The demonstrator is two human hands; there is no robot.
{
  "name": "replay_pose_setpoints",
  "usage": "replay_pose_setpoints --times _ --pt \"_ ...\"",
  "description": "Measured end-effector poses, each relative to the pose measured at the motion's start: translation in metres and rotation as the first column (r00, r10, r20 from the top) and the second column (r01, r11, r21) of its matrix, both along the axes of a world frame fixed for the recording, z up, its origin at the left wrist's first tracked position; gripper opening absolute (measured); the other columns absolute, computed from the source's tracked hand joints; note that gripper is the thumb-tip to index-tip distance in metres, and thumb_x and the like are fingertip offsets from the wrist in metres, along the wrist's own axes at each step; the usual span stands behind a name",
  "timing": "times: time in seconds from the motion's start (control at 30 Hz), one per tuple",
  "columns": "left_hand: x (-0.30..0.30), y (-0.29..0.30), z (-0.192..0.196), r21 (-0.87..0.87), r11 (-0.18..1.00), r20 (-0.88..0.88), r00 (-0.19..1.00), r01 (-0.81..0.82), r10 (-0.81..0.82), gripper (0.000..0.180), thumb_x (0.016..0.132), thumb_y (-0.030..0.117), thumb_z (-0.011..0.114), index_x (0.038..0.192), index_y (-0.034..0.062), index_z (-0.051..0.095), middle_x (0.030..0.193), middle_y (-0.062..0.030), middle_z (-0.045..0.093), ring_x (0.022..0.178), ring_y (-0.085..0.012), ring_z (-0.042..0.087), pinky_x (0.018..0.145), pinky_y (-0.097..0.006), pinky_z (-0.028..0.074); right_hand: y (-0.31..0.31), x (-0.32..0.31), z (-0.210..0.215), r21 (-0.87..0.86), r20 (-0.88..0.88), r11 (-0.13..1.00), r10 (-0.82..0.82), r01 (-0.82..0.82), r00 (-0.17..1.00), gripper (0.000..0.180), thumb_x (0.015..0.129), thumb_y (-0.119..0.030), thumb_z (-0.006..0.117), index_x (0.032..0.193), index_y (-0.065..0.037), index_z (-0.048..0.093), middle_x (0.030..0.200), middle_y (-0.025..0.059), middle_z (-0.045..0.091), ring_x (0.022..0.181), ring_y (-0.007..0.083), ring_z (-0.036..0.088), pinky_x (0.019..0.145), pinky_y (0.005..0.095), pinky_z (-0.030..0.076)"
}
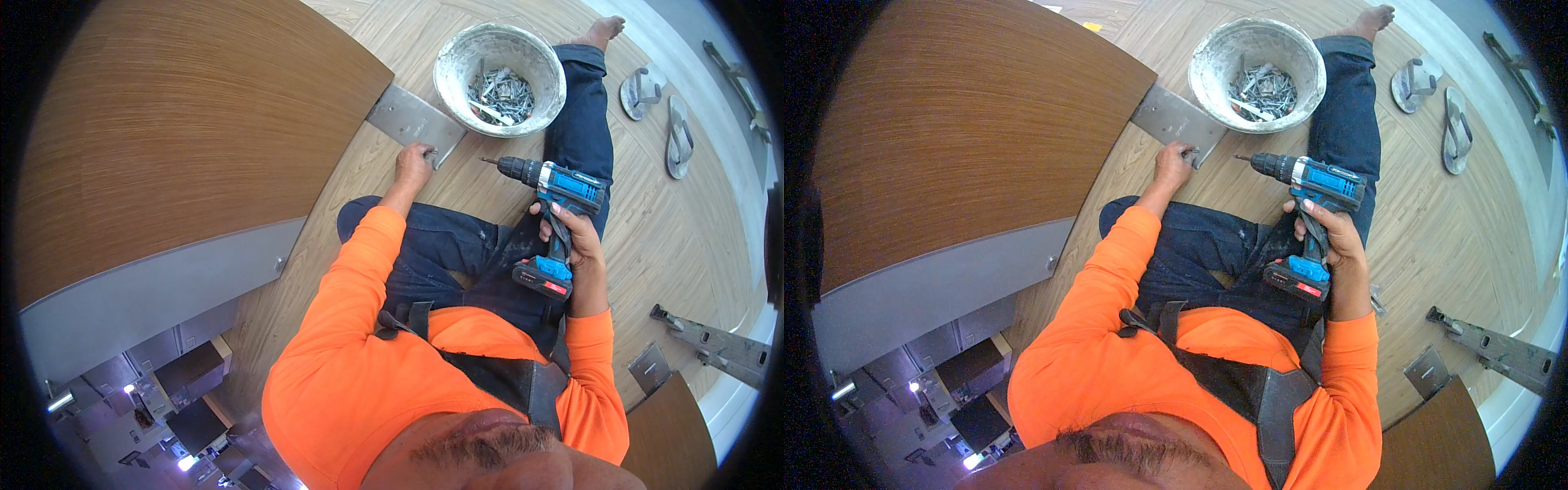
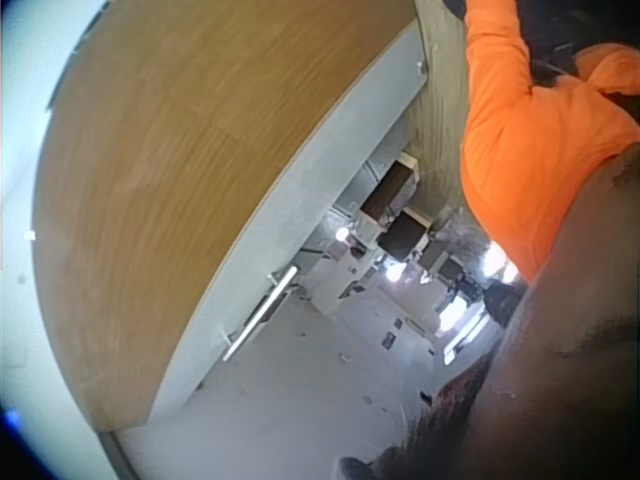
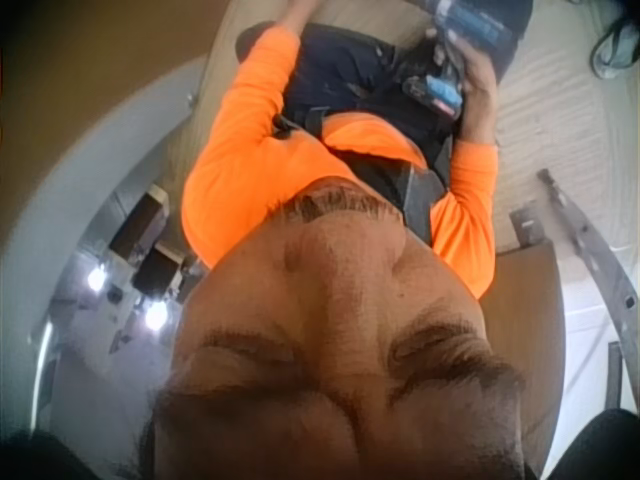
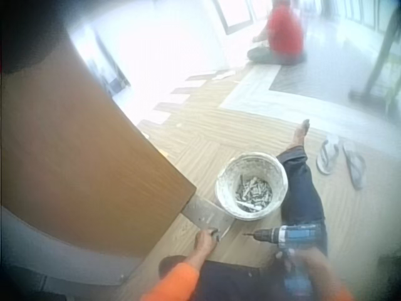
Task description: The person is sitting on the floor and using a cordless drill to attach a metal bracket to a wooden panel. They repeatedly pick up screws from a bucket and drive them into the bracket.
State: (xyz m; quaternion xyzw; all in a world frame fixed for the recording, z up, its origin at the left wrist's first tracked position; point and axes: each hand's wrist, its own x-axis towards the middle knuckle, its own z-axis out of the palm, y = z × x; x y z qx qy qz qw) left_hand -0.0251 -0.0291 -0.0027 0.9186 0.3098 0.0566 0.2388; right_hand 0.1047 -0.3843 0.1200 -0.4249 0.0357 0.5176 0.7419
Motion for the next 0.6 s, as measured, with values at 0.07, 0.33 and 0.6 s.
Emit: replay_pose_setpoints --times 0.07,0.33,0.6 --pt "-0.001 0.001 -0.001 0.005 1.000 -0.002 1.000 0.001 -0.001 0.017 0.085 0.010 0.070 0.099 0.0082 0.079 0.102 -0.0152 0.072 0.099 -0.0352 0.069 0.090 -0.043 0.053 0.000 0.000 0.000 0.004 -0.002 1.000 0.000 0.000 1.000 0.040 0.092 -0.018 0.075 0.123 0.002 0.060 0.105 0.0160 0.073 0.069 0.0171 0.066 0.060 0.0301 0.056" --pt "0.001 -0.002 0.005 0.007 1.000 -0.054 0.999 0.008 -0.008 0.016 0.089 0.017 0.071 0.099 0.0080 0.078 0.103 -0.0159 0.071 0.098 -0.0362 0.068 0.089 -0.044 0.053 0.000 0.000 -0.003 0.016 0.002 1.000 0.003 -0.003 1.000 0.040 0.093 -0.018 0.074 0.124 0.001 0.060 0.106 0.0164 0.073 0.069 0.0171 0.066 0.059 0.0307 0.056" --pt "-0.001 0.005 -0.005 -0.027 0.997 0.093 0.993 -0.075 0.077 0.022 0.092 0.023 0.070 0.103 0.0055 0.078 0.104 -0.0182 0.072 0.098 -0.0377 0.069 0.088 -0.043 0.054 0.000 0.000 -0.005 0.000 -0.004 1.000 0.012 -0.012 1.000 0.039 0.093 -0.018 0.074 0.124 0.002 0.060 0.106 0.0158 0.073 0.069 0.0172 0.065 0.060 0.0309 0.056"
